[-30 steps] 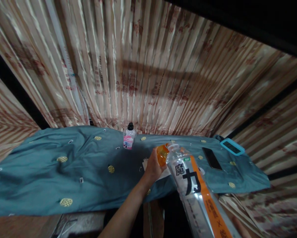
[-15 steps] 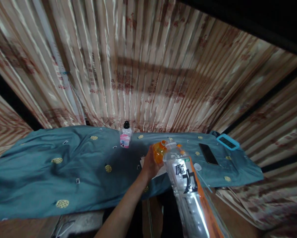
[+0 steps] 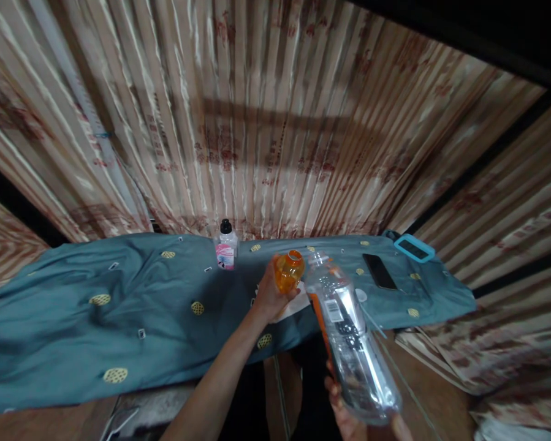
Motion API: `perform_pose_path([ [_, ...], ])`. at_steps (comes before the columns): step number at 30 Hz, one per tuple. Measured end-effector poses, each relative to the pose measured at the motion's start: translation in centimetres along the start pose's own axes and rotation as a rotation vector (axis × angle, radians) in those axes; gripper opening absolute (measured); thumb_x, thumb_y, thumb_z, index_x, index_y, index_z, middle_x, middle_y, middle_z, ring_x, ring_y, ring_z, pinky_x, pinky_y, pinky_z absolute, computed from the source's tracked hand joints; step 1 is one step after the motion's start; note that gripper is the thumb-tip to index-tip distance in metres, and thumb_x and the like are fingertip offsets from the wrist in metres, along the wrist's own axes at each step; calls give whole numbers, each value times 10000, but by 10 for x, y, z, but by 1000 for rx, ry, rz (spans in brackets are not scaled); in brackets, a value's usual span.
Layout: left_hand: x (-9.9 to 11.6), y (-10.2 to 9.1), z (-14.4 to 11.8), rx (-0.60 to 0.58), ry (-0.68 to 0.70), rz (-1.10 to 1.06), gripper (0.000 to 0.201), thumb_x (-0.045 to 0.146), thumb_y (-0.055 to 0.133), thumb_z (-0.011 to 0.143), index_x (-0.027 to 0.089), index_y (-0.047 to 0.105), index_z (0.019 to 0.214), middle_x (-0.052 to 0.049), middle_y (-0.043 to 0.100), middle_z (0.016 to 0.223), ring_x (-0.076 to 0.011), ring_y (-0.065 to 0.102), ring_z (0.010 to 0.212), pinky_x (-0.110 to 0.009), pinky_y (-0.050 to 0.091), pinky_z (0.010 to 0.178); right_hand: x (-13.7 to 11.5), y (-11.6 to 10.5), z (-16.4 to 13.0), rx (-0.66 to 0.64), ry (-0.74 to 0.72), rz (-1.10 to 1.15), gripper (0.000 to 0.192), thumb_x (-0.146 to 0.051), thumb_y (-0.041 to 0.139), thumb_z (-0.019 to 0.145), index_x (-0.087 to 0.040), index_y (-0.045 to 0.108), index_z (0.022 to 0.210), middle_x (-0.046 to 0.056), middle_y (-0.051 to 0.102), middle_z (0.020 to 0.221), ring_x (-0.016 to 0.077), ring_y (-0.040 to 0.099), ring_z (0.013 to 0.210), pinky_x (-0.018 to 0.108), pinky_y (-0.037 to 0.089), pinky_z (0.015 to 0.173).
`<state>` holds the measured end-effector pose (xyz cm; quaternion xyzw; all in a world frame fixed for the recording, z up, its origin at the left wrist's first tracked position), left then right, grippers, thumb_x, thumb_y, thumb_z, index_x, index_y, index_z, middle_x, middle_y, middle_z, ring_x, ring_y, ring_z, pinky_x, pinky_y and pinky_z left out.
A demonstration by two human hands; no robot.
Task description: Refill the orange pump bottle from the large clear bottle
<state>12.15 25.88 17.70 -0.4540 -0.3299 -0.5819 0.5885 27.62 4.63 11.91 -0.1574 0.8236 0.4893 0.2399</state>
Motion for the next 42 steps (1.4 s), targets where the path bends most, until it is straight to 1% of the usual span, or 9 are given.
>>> perform_pose_path([
  [7, 0, -9, -9, 40, -58, -80, 1113, 335, 858, 567, 236, 216, 1470, -177, 312, 1545, -347, 354, 1419, -549, 254, 1184, 1, 15, -4, -76, 36, 87, 717, -560, 877, 359, -262, 762, 1001, 169, 754, 988, 203, 695, 721, 256, 552, 655],
  [13, 15, -40, -74, 148, -84, -255, 867, 434, 740, 748, 283, 272, 1461, -119, 292, 1574, -302, 237, 1482, -511, 202, 1219, 18, 11, -6, -139, 168, 62, 811, -549, 903, 272, -242, 753, 1007, 173, 746, 1008, 186, 671, 699, 239, 526, 600],
  [20, 23, -24, -153, -23, -239, -675, 956, 588, 803, 622, 249, 388, 1414, -136, 511, 1417, -351, 433, 1365, -500, 334, 1162, 83, -2, 3, -197, 294, 94, 565, -514, 897, 424, -319, 754, 935, 61, 767, 999, 271, 701, 904, 390, 543, 775],
  [24, 2, -41, -167, 94, -442, -630, 851, 498, 861, 558, 250, 489, 1282, -87, 683, 1117, -277, 689, 951, -381, 600, 783, 126, 24, 6, -468, 386, -47, 607, -556, 838, 526, -204, 732, 1010, 103, 764, 922, 262, 689, 831, 417, 520, 820],
  [26, -12, -56, -171, 164, -561, -559, 696, 478, 844, 580, 247, 536, 1160, -32, 708, 873, -205, 677, 654, -290, 558, 499, 138, 39, 10, -517, 391, -80, 619, -517, 828, 538, -176, 721, 1043, 103, 761, 946, 253, 690, 797, 388, 519, 781],
  [28, -20, -76, -170, 270, -619, -466, 551, 454, 818, 619, 236, 562, 1055, -8, 705, 798, -190, 663, 596, -272, 532, 451, 146, 53, 15, -498, 386, -79, 580, -455, 817, 538, -174, 722, 1036, 89, 763, 954, 243, 693, 763, 361, 520, 715],
  [31, -19, -98, -158, 362, -559, -419, 584, 368, 868, 529, 220, 565, 1006, -29, 733, 904, -240, 719, 833, -336, 607, 692, 158, 72, 21, -469, 415, -66, 455, -381, 798, 567, -199, 727, 978, 50, 768, 914, 224, 699, 778, 356, 520, 746],
  [35, -17, -114, -140, 399, -513, -355, 606, 304, 887, 464, 211, 536, 949, -20, 727, 888, -241, 721, 840, -364, 603, 758, 169, 87, 29, -470, 398, -114, 375, -356, 796, 643, -242, 713, 991, 7, 766, 971, 216, 715, 830, 368, 512, 801],
  [42, -17, -150, -104, 490, -311, -150, 622, 312, 875, 493, 215, 528, 1000, -13, 700, 959, -214, 696, 855, -354, 573, 809, 160, 65, 36, -349, 311, -348, 610, -398, 824, 673, -262, 590, 1220, 56, 710, 1148, 234, 717, 924, 366, 497, 816],
])
Point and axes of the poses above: each hand's wrist, its own z-axis towards the middle knuckle, its own y-axis out of the palm, x = y × z, the point moved 8 cm from there along z, towards the middle knuckle
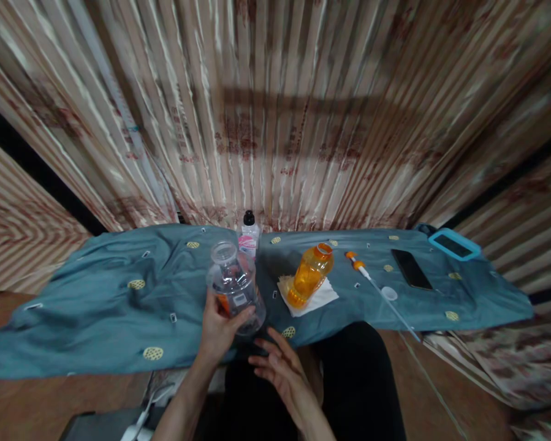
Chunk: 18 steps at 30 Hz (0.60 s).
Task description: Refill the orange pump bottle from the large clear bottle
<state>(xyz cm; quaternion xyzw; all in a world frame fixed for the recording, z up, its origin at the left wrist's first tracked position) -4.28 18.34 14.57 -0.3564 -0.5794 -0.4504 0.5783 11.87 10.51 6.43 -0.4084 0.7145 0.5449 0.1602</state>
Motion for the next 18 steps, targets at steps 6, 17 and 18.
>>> perform_pose_path([
  [6, -5, -7, 31, 50, 100, 156, 706, 308, 875, 506, 206, 522, 1108, -37, 658, 1033, -218, 658, 934, -379, 521, 899, -13, -19, -10, 69, -44, -103, 604, -458, 814, 672, -236, 610, 1195, 99, 712, 1120, 223, 714, 896, 342, 513, 777],
  [17, -14, -18, 43, 80, 27, -15, 639, 271, 887, 462, 217, 507, 973, 25, 658, 915, -158, 666, 803, -299, 545, 782, -19, -21, -9, 108, -34, -103, 534, -461, 826, 653, -226, 677, 1108, 91, 737, 1054, 210, 718, 862, 322, 521, 759],
  [18, -14, -19, 45, 86, 15, -41, 644, 269, 888, 453, 215, 505, 967, 28, 659, 908, -156, 667, 802, -296, 546, 781, -18, -21, -9, 107, -27, -103, 534, -460, 823, 657, -224, 676, 1113, 93, 736, 1057, 208, 718, 863, 321, 522, 762],
])
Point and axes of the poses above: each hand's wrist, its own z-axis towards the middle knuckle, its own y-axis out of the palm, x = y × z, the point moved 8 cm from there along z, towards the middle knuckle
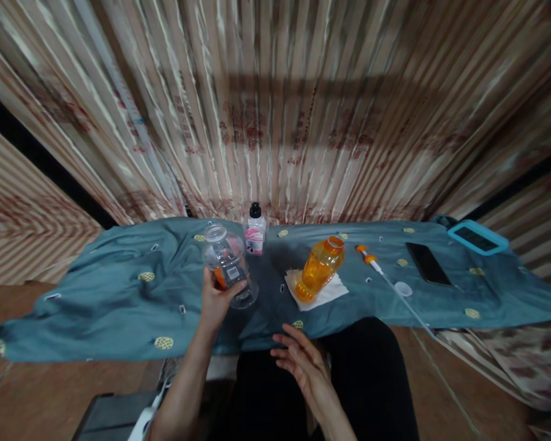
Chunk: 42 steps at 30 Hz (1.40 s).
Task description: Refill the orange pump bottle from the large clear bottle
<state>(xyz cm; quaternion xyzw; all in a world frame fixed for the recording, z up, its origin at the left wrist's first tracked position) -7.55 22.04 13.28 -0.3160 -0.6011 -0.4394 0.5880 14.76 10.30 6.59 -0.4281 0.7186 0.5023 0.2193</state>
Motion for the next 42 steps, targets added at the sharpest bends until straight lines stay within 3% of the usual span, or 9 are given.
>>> perform_pose_path([
  [16, -7, -1, 7, 9, -57, -54, 664, 282, 894, 376, 201, 518, 917, 31, 699, 819, -180, 694, 758, -336, 561, 773, 2, -10, 0, 2, -2, 32, 476, -430, 809, 686, -237, 695, 1106, 106, 743, 1067, 202, 718, 864, 303, 533, 751],
  [27, -8, 4, -6, 7, -70, -22, 548, 314, 894, 437, 179, 592, 873, 29, 702, 791, -152, 670, 726, -288, 558, 727, -4, -8, -1, 12, -20, 44, 510, -451, 826, 656, -221, 690, 1090, 90, 747, 1027, 197, 721, 837, 301, 523, 730],
  [31, -13, 7, -21, -22, -116, -62, 554, 313, 880, 491, 190, 629, 969, 13, 722, 885, -153, 675, 801, -285, 545, 792, -7, -8, -2, 21, -38, 48, 530, -468, 825, 655, -219, 679, 1099, 88, 743, 1025, 195, 720, 843, 304, 518, 745],
  [37, -10, 25, -60, -86, -266, -163, 580, 343, 882, 455, 179, 654, 962, -25, 744, 919, -208, 689, 870, -327, 538, 831, -3, -15, -1, 10, -89, 151, 596, -520, 788, 680, -261, 624, 1191, 84, 720, 1115, 237, 717, 927, 350, 515, 817],
  [42, -4, 53, -95, -236, -374, -245, 564, 350, 876, 487, 162, 663, 974, -40, 755, 933, -221, 696, 898, -342, 533, 855, -16, -3, -8, -219, -122, 368, 767, -557, 790, 642, -345, 526, 1330, 69, 569, 1396, 302, 594, 1198, 465, 500, 936],
])
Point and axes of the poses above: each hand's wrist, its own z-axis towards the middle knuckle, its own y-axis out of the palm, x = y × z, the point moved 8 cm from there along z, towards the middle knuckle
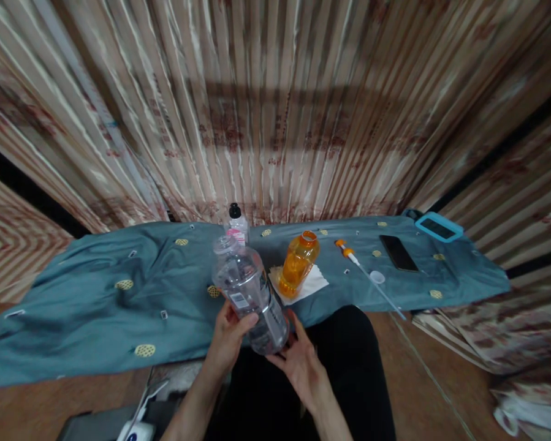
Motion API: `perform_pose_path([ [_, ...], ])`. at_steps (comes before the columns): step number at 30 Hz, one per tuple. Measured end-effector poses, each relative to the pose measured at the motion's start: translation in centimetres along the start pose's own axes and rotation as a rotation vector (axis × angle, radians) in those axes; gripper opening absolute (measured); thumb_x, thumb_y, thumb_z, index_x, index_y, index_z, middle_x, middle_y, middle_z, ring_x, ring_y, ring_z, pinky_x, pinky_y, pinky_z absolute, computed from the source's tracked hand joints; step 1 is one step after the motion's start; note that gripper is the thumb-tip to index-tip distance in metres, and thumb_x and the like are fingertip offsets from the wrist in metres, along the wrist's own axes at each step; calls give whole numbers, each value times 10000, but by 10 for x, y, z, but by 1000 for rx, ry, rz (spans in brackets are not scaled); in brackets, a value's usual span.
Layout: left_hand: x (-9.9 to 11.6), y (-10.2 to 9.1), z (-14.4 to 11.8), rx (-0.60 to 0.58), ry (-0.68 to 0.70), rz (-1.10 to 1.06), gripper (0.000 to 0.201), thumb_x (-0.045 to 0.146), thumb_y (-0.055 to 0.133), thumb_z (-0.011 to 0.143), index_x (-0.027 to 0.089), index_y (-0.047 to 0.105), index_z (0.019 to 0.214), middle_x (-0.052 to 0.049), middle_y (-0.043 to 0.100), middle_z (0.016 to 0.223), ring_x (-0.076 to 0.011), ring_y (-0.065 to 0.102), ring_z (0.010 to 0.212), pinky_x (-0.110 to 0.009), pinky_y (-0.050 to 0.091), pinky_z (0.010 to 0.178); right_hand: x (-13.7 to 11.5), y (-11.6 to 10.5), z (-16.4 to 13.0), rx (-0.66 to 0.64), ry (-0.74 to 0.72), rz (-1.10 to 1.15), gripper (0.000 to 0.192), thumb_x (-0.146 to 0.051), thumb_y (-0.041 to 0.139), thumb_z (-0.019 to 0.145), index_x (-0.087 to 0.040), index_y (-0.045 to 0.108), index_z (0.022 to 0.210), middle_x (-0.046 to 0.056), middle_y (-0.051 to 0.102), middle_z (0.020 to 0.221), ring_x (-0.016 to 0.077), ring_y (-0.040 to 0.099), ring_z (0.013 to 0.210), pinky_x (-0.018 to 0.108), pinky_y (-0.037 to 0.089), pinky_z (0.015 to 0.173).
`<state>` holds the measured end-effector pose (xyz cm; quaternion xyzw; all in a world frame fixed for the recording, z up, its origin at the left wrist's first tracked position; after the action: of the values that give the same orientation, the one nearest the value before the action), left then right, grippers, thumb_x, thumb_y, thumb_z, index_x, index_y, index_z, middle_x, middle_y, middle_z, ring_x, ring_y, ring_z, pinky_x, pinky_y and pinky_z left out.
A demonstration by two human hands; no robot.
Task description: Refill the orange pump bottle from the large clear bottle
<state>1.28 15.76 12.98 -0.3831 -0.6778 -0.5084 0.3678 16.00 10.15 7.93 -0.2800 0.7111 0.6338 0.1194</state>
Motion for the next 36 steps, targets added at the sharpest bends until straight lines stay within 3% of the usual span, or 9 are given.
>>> perform_pose_path([
  [5, -1, 38, -13, -189, -25, -63, 534, 329, 892, 505, 158, 679, 964, -47, 757, 948, -203, 690, 884, -315, 532, 849, -21, 7, -12, -50, -29, 23, 791, -460, 826, 618, -319, 534, 1339, 82, 523, 1448, 291, 552, 1247, 513, 447, 1020],
  [10, 5, 70, -22, -303, -57, -145, 505, 420, 870, 559, 153, 671, 938, -43, 748, 915, -189, 685, 833, -312, 537, 813, -24, -16, -18, 125, -86, -37, 668, -417, 889, 513, -340, 683, 1145, 50, 684, 1243, 284, 628, 1141, 554, 341, 1106],
  [13, 4, 83, -26, -361, -49, -145, 516, 397, 875, 564, 154, 656, 963, -37, 742, 912, -182, 681, 828, -300, 533, 800, -24, -20, -21, 181, -94, -16, 833, -447, 901, 469, -374, 610, 1246, 60, 707, 1197, 302, 680, 1027, 616, 411, 1028],
  [18, 2, 106, -36, -453, -38, -131, 537, 362, 878, 566, 157, 640, 1002, -48, 734, 972, -193, 675, 885, -313, 519, 859, -43, -33, -32, 318, -178, -10, 973, -360, 924, 437, -421, 524, 1321, 7, 773, 984, 220, 724, 825, 486, 564, 879],
  [21, 0, 126, -46, -576, -40, -146, 552, 396, 851, 607, 167, 632, 1059, -66, 717, 1051, -218, 668, 943, -347, 511, 902, -53, -39, -39, 320, -167, -22, 751, -396, 892, 487, -359, 649, 1197, 41, 776, 964, 261, 729, 802, 505, 600, 781],
  [24, 0, 139, -53, -703, 37, -131, 706, 443, 813, 652, 197, 553, 1262, -99, 633, 1272, -293, 598, 1167, -425, 460, 1026, -67, -36, -48, 310, -175, 20, 419, -421, 864, 544, -334, 757, 940, 37, 780, 927, 251, 737, 804, 417, 619, 724],
  [27, 6, 127, -40, -607, 234, -15, 744, 480, 722, 748, 253, 432, 1394, -95, 489, 1455, -299, 445, 1355, -453, 359, 1134, -85, -29, -57, 336, -215, 8, 383, -484, 846, 564, -313, 770, 898, 49, 780, 939, 237, 740, 822, 317, 610, 686],
  [32, 15, 93, 1, -276, 505, 412, 559, 325, 691, 786, 235, 489, 1300, -109, 530, 1362, -290, 495, 1282, -503, 370, 1110, -108, -34, -63, 415, -248, -116, 417, -495, 849, 554, -242, 776, 878, 93, 779, 914, 273, 746, 794, 300, 608, 634],
  [36, 9, 90, 36, -160, 562, 524, 854, 317, 768, 691, 225, 328, 1417, -141, 350, 1514, -324, 331, 1418, -551, 253, 1184, -119, -43, -66, 482, -278, -164, 384, -477, 848, 570, -253, 775, 873, 82, 781, 882, 286, 747, 783, 315, 615, 635],
])
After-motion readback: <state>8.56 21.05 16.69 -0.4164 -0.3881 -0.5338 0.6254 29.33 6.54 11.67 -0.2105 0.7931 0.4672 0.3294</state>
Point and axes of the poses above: each hand's wrist, its own z-axis towards the middle knuckle, its own y-axis out of the palm, x = y × z, the point moved 8 cm from there along z, towards the middle knuckle
